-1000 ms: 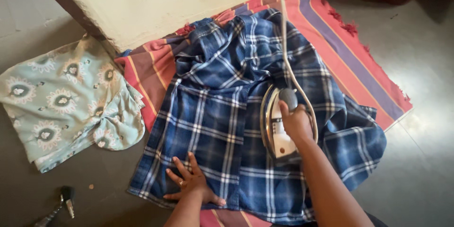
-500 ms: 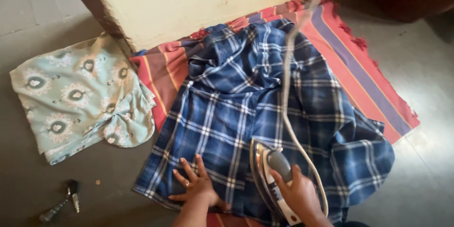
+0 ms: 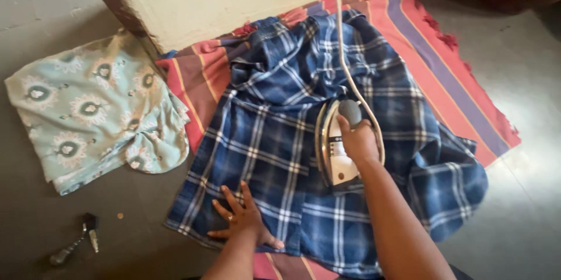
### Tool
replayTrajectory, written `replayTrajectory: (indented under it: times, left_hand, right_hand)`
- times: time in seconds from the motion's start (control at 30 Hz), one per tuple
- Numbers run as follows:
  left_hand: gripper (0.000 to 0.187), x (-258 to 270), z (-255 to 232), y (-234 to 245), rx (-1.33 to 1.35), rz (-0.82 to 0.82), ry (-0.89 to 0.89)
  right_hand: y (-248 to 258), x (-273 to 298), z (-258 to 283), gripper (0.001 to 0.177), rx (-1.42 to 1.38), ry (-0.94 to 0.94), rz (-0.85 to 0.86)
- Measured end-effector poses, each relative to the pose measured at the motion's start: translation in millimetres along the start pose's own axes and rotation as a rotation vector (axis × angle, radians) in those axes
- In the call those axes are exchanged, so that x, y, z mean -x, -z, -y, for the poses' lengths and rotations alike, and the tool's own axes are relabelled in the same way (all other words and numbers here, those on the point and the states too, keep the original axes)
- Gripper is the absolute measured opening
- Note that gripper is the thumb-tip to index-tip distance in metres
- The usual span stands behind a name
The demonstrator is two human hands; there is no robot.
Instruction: The person irons a blue plaid shirt laid out on a striped mat on the floor. They use a handheld electric iron to smooth the fabric, frequently adjusting the shirt's position and sleeves with their hands.
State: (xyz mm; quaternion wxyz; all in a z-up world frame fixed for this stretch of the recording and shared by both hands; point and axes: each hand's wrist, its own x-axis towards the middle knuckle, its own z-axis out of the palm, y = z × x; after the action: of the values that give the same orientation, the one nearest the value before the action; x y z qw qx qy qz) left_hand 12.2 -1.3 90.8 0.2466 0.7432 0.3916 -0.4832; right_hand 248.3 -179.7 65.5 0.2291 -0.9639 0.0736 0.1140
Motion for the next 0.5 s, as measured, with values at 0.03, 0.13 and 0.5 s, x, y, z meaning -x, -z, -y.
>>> replayTrajectory:
  times: [0.03,0.13,0.5]
  left_hand:
    - [0.177,0.0,-0.7,0.5,-0.002,0.0,0.001]
    - [0.179,1.3,-0.4,0.6,0.004,-0.006,0.0]
    - [0.179,11.8,-3.3,2.5,-0.008,-0.003,0.01]
  right_hand:
    - [-1.2,6.2,-4.9,0.082,-0.007,0.012,0.0]
    - [-7.6,44.9,-30.6,0.076,0.013,0.054,-0.013]
    - [7.5,197.2,-47.3,0.065,-0.332,-0.315,0.154]
